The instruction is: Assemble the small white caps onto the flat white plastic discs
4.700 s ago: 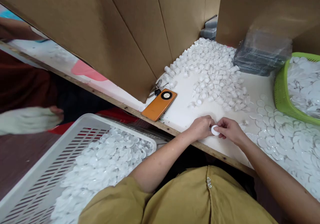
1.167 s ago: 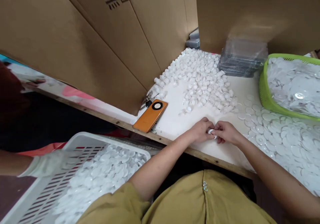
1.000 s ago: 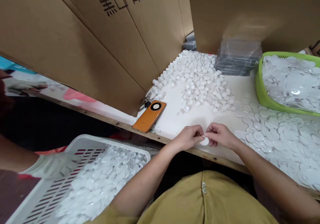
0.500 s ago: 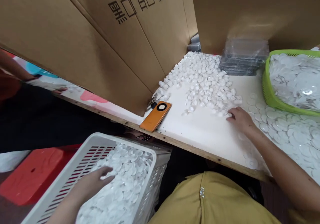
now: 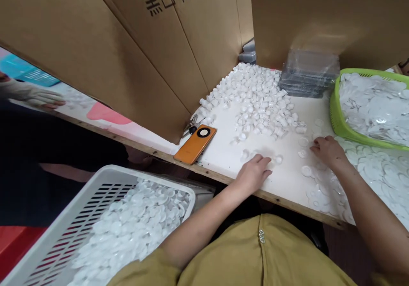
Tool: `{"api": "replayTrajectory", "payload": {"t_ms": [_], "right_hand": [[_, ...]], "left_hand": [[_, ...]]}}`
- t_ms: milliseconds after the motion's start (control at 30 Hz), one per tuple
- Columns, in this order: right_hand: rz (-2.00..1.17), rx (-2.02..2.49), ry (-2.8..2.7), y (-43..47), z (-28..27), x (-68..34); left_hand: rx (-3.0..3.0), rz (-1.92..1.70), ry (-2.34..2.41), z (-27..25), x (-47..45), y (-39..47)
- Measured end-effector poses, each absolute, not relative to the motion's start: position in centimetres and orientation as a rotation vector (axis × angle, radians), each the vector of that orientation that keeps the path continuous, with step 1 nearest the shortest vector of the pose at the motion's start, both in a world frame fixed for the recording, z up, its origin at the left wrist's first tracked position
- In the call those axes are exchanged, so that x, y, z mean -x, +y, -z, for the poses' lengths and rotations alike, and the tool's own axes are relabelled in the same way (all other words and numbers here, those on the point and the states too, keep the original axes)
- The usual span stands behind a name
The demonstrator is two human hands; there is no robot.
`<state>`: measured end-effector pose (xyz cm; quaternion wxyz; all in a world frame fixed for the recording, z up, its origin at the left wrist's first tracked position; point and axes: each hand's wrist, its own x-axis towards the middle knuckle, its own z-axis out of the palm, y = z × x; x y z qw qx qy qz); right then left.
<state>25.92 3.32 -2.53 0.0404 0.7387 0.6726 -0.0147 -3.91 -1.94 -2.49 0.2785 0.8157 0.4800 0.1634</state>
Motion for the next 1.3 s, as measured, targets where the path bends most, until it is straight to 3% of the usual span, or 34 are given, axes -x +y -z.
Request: {"api": "replayTrajectory", "payload": {"t_ms": [267, 400, 467, 533, 600, 667, 900, 1300], "right_hand": [[-0.091, -2.052, 2.089, 2.3, 2.1, -25.5], [-0.096, -2.267, 2.139, 1.6, 0.6, -25.0], [0.238, -2.489, 2.227, 0.9, -0.1, -23.8], [0.932, -2.575, 2.246, 0.0, -0.3, -22.0], [1.619, -2.437, 2.156, -0.8, 0.3, -20.0], [1.973, -2.295, 2.056, -1.3, 1.4, -18.5], [1.679, -2.229, 2.013, -0.6, 3.4, -17.7], [1.678, -2.161, 1.863, 0.5, 2.8, -17.1]], "left_hand": [[-2.336, -0.351, 1.188, 4.2, -0.2, -0.1], [-2.279, -0.395, 1.138, 4.3, 0.5, -0.4], [-2.272, -0.415, 1.140, 4.3, 0.6, -0.5], [-2.284, -0.418, 1.140, 4.3, 0.6, -0.4], [-2.306, -0.417, 1.133, 4.3, 0.5, -0.2], [-2.318, -0.421, 1.126, 4.4, 0.4, 0.0], [-2.263, -0.424, 1.141, 4.6, 0.4, 0.3], [-2.088, -0.167, 1.179, 3.1, 0.1, 1.8]]}}
